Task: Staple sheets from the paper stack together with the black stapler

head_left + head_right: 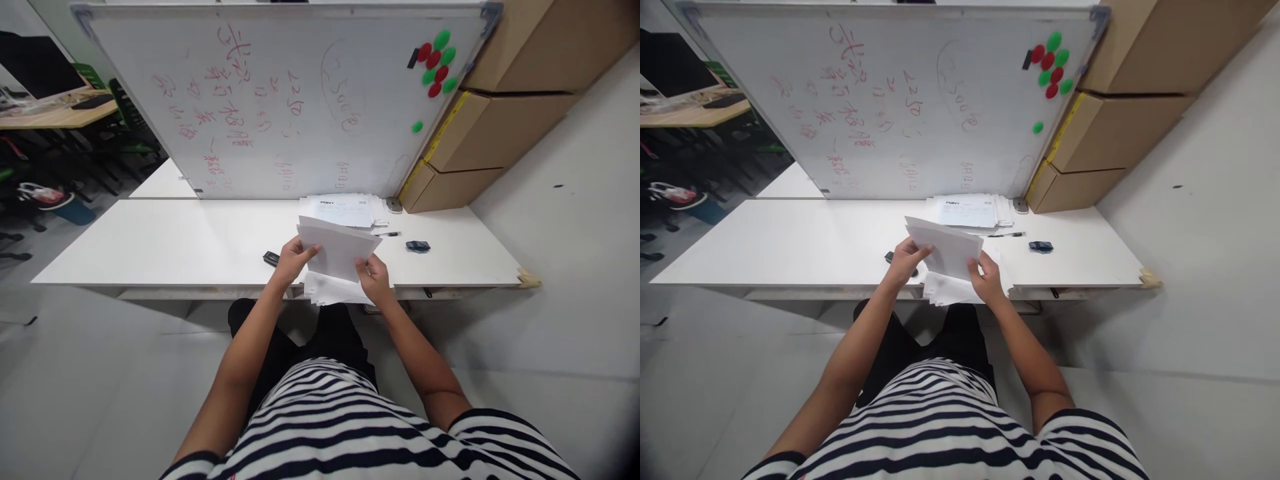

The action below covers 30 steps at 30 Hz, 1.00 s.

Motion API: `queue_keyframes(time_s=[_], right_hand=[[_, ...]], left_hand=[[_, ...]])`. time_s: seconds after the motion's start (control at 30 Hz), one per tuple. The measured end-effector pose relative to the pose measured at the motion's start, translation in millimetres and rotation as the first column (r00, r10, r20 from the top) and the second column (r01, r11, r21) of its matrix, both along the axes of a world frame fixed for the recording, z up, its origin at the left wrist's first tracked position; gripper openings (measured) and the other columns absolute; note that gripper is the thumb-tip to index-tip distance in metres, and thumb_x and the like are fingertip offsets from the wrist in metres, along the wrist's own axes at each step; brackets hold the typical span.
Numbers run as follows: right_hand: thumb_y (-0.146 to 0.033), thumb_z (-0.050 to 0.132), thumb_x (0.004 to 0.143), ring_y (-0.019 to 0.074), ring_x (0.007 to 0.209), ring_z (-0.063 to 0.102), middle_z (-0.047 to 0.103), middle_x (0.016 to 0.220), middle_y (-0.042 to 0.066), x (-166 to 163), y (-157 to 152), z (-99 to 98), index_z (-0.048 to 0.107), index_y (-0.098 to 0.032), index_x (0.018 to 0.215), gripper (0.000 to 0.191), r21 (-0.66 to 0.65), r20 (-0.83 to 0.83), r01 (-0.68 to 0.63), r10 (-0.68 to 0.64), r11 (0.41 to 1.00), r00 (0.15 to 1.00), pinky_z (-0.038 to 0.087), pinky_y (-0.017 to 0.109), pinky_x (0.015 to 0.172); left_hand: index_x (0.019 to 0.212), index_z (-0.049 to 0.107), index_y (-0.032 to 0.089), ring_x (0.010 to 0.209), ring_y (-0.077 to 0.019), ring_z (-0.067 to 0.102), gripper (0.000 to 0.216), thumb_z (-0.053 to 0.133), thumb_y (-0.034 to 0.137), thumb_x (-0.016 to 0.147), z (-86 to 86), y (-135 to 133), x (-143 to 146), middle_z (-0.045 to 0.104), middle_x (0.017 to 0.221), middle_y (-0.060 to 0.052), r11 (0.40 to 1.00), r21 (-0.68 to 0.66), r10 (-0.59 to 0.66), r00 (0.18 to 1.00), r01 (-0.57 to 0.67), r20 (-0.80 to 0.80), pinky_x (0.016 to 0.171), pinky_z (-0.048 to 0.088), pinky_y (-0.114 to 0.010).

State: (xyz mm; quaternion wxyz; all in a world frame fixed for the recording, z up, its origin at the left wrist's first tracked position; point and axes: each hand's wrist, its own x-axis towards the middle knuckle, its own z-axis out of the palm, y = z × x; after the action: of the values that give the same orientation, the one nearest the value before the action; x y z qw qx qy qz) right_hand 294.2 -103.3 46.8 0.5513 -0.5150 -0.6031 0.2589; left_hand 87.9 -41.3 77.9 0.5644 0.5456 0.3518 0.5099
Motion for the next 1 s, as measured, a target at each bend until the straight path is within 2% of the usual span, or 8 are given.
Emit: queue_keyframes(time_s=[0.13,0.23,0.33,0.47,0.6,0.7,0.87,1.0], right_hand=[[-0.052,0.056,0.085,0.0228,0.097,0.064,0.07,0.099,0.007,-8.6,1.0,-26.6,0.064,-0.019,0.104,0.039,-0.136,-0.166,-0.03,0.007,0.99,0.986,0.049,0.039,0.087],[-0.049,0.055,0.087,0.023,0.1,0.064,0.07,0.105,0.007,-11.6,-3.0,-31.3,0.064,-0.019,0.108,0.038,-0.131,-0.179,-0.008,-0.016,0.991,0.984,0.049,0.039,0.089],[-0.049,0.051,0.09,0.0233,0.1,0.064,0.069,0.107,0.008,-12.6,-8.4,-22.3,0.063,-0.021,0.112,0.038,-0.077,-0.096,0.047,-0.055,0.996,0.994,0.05,0.039,0.088],[-0.048,0.048,0.091,0.0252,0.1,0.064,0.07,0.106,0.009,-15.2,-13.4,-6.7,0.064,-0.021,0.109,0.035,0.038,0.084,0.184,-0.187,0.982,0.979,0.05,0.04,0.088],[-0.046,0.05,0.091,0.0262,0.106,0.062,0.069,0.108,0.009,-18.1,-10.7,-4.8,0.063,-0.022,0.112,0.035,0.1,0.111,0.263,-0.273,0.96,0.956,0.048,0.04,0.091],[-0.047,0.053,0.089,0.0247,0.103,0.063,0.07,0.105,0.008,-19.9,-5.7,-16.2,0.064,-0.021,0.106,0.033,0.028,0.052,0.247,-0.248,0.969,0.967,0.049,0.04,0.091],[-0.048,0.058,0.085,0.0213,0.097,0.065,0.07,0.104,0.006,-21.1,-3.7,-36.3,0.062,-0.021,0.107,0.035,-0.109,-0.164,0.145,-0.162,0.983,0.973,0.051,0.037,0.087],[-0.05,0.058,0.085,0.0202,0.094,0.065,0.07,0.104,0.006,-20.8,-5.4,-39.4,0.06,-0.021,0.109,0.037,-0.143,-0.18,0.124,-0.149,0.982,0.972,0.051,0.035,0.084]], left_hand=[[0.098,0.068,0.017,0.091,-0.021,0.065,0.036,0.073,0.042,0.072,-24.2,-2.9,4.8,0.071,0.1,-0.007,0.997,-0.046,0.051,0.998,-0.054,-0.044,0.082,0.05,-0.036],[0.103,0.065,0.018,0.095,-0.0204,0.063,0.038,0.072,0.041,0.074,-29.2,-10.8,9.0,0.069,0.104,-0.007,0.994,-0.025,0.107,0.993,-0.109,-0.043,0.084,0.05,-0.034],[0.102,0.063,0.019,0.095,-0.0199,0.062,0.036,0.071,0.041,0.074,-19.9,-17.5,11.1,0.068,0.102,-0.006,0.987,0.008,0.161,0.984,-0.16,-0.076,0.083,0.05,-0.033],[0.094,0.066,0.02,0.09,-0.0191,0.063,0.031,0.072,0.042,0.073,-0.8,-21.4,12.0,0.069,0.095,-0.004,0.973,0.047,0.228,0.97,-0.225,-0.086,0.081,0.05,-0.032],[0.092,0.068,0.022,0.094,-0.0199,0.062,0.028,0.073,0.042,0.073,4.4,-21.0,12.8,0.069,0.096,-0.003,0.961,0.117,0.263,0.958,-0.249,-0.115,0.083,0.049,-0.032],[0.093,0.069,0.021,0.093,-0.0206,0.063,0.03,0.073,0.042,0.073,-6.1,-18.7,13.1,0.07,0.097,-0.004,0.974,0.064,0.223,0.965,-0.216,-0.137,0.082,0.05,-0.033],[0.099,0.067,0.019,0.095,-0.022,0.064,0.038,0.075,0.042,0.07,-27.3,-14.4,10.2,0.07,0.101,-0.007,0.993,-0.06,0.094,0.995,-0.097,-0.043,0.084,0.051,-0.036],[0.102,0.067,0.018,0.095,-0.0232,0.065,0.044,0.078,0.041,0.067,-30.0,-12.2,7.2,0.071,0.104,-0.008,0.992,-0.124,0.013,1.0,-0.015,-0.016,0.086,0.051,-0.039]])
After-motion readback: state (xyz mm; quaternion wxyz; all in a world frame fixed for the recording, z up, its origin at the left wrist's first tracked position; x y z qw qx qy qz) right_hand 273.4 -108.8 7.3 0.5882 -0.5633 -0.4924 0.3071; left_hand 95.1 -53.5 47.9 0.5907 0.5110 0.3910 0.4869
